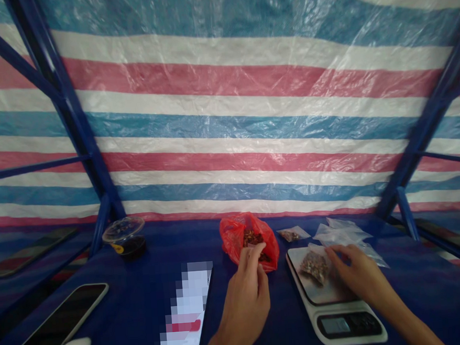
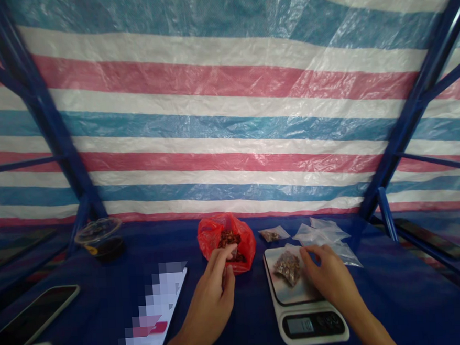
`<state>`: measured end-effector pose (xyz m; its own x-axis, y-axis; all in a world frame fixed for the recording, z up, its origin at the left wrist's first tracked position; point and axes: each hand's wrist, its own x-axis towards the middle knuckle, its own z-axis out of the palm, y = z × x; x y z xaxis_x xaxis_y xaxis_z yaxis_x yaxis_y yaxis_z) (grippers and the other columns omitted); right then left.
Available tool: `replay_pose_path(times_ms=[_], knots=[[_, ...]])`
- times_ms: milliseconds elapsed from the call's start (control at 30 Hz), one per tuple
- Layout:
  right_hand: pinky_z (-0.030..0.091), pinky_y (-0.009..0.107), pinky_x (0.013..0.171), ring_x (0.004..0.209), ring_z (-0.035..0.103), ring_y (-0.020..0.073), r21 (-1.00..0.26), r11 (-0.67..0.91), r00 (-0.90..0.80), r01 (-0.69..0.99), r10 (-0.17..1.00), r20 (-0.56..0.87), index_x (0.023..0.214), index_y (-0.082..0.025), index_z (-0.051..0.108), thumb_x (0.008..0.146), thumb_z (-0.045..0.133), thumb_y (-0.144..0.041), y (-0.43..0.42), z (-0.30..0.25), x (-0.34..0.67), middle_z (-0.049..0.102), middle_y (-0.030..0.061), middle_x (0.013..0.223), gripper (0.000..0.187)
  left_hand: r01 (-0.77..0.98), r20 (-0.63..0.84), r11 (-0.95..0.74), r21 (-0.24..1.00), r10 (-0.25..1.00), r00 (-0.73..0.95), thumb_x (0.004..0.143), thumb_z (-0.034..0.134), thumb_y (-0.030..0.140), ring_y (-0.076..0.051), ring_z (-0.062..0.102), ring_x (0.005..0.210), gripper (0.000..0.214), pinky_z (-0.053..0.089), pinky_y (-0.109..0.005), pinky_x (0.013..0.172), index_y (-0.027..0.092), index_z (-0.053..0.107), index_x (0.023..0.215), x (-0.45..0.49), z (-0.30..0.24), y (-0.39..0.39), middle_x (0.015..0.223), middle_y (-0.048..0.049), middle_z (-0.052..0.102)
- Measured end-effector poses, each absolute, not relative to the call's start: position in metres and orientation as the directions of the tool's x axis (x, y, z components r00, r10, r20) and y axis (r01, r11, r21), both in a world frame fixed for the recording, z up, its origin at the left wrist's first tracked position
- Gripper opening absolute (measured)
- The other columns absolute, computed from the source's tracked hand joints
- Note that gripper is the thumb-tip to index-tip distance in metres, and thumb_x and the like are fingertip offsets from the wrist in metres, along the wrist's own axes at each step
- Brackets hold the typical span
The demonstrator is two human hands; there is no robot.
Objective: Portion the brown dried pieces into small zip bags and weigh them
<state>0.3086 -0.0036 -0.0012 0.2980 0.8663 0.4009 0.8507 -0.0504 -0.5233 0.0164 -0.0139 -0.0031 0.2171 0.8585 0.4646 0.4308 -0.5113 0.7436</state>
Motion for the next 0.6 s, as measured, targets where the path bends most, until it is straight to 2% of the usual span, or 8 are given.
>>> replay_pose_path(times_ms=[100,200,267,367,433,467,533,600], knots=[[0.058,0.045,0.078,0.076,0.073,0.0324,-0.584,0.017,0.289,0.811,0.857,0.427,0.076,-0.024,0.076,0.077,0.052,-0.058,-0.005,0.002,0.305,0.074,0.0122,0.077,0.042,0.392,0.443,-0.492,0.778,0.871,0.214,0.104,0.035,0.015,-0.025,0.069,0.122,0.043,0.055,-0.042,0.105,0.022,0.059,0.139,0.024,-0.002,-0.018,0.133,-0.0132,0.067],[0.06,0.039,0.072,0.074,0.074,0.0286,-0.707,0.144,0.244,0.692,0.875,0.418,0.079,-0.024,0.073,0.08,0.057,-0.059,-0.007,0.016,0.291,0.078,0.0101,0.08,0.039,0.286,0.403,-0.436,0.853,0.899,0.17,0.105,0.038,0.022,-0.026,0.069,0.122,0.038,0.053,-0.043,0.108,0.02,0.067,0.129,0.041,0.0,-0.025,0.132,-0.0145,0.07],[0.058,0.033,0.064,0.066,0.071,0.024,-0.748,0.227,0.159,0.623,0.9,0.406,0.083,-0.024,0.072,0.085,0.059,-0.058,-0.005,0.029,0.273,0.077,0.0061,0.076,0.037,0.195,0.317,-0.331,0.923,0.943,0.102,0.106,0.042,0.029,-0.028,0.064,0.132,0.039,0.047,-0.045,0.115,0.02,0.066,0.135,0.055,0.0,-0.028,0.141,-0.0151,0.069],[0.057,0.03,0.066,0.069,0.071,0.0216,-0.741,0.348,-0.003,0.575,0.906,0.423,0.084,-0.024,0.072,0.089,0.06,-0.053,0.012,0.048,0.237,0.078,0.0043,0.079,0.032,-0.011,0.154,-0.153,0.988,0.988,0.013,0.104,0.051,0.038,-0.03,0.057,0.143,0.045,0.039,-0.046,0.123,0.019,0.062,0.144,0.073,-0.003,-0.024,0.151,-0.0147,0.065],[0.056,0.031,0.067,0.072,0.072,0.0219,-0.74,0.358,-0.052,0.569,0.914,0.403,0.087,-0.023,0.073,0.087,0.06,-0.05,0.031,0.055,0.214,0.079,0.0049,0.081,0.03,-0.209,0.086,-0.097,0.973,0.995,-0.059,0.1,0.06,0.043,-0.029,0.058,0.142,0.048,0.041,-0.04,0.121,0.018,0.064,0.141,0.081,-0.008,-0.014,0.148,-0.0151,0.067],[0.054,0.03,0.064,0.069,0.071,0.0214,-0.74,0.337,-0.05,0.582,0.923,0.381,0.091,-0.022,0.074,0.086,0.06,-0.049,0.042,0.057,0.204,0.077,0.004,0.077,0.03,-0.31,0.032,-0.062,0.949,0.994,-0.103,0.096,0.066,0.046,-0.028,0.066,0.13,0.05,0.049,-0.037,0.112,0.016,0.067,0.135,0.083,-0.01,-0.008,0.136,-0.0159,0.073],[0.049,0.029,0.056,0.06,0.067,0.0202,-0.731,0.302,-0.048,0.612,0.937,0.347,0.098,-0.022,0.073,0.082,0.062,-0.045,0.063,0.059,0.188,0.073,0.001,0.068,0.031,-0.438,-0.065,0.006,0.899,0.991,-0.12,0.087,0.075,0.056,-0.025,0.077,0.089,0.06,0.059,-0.031,0.077,0.014,0.068,0.129,0.084,-0.016,0.006,0.097,-0.0118,0.08],[0.046,0.028,0.054,0.057,0.065,0.0197,-0.715,0.293,-0.065,0.635,0.942,0.328,0.1,-0.022,0.072,0.078,0.065,-0.041,0.078,0.061,0.177,0.071,-0.0013,0.063,0.029,-0.48,-0.09,0.028,0.877,0.99,-0.107,0.08,0.077,0.066,-0.018,0.065,0.054,0.069,0.048,-0.025,0.049,0.013,0.07,0.123,0.082,-0.019,0.018,0.065,-0.002,0.07]])
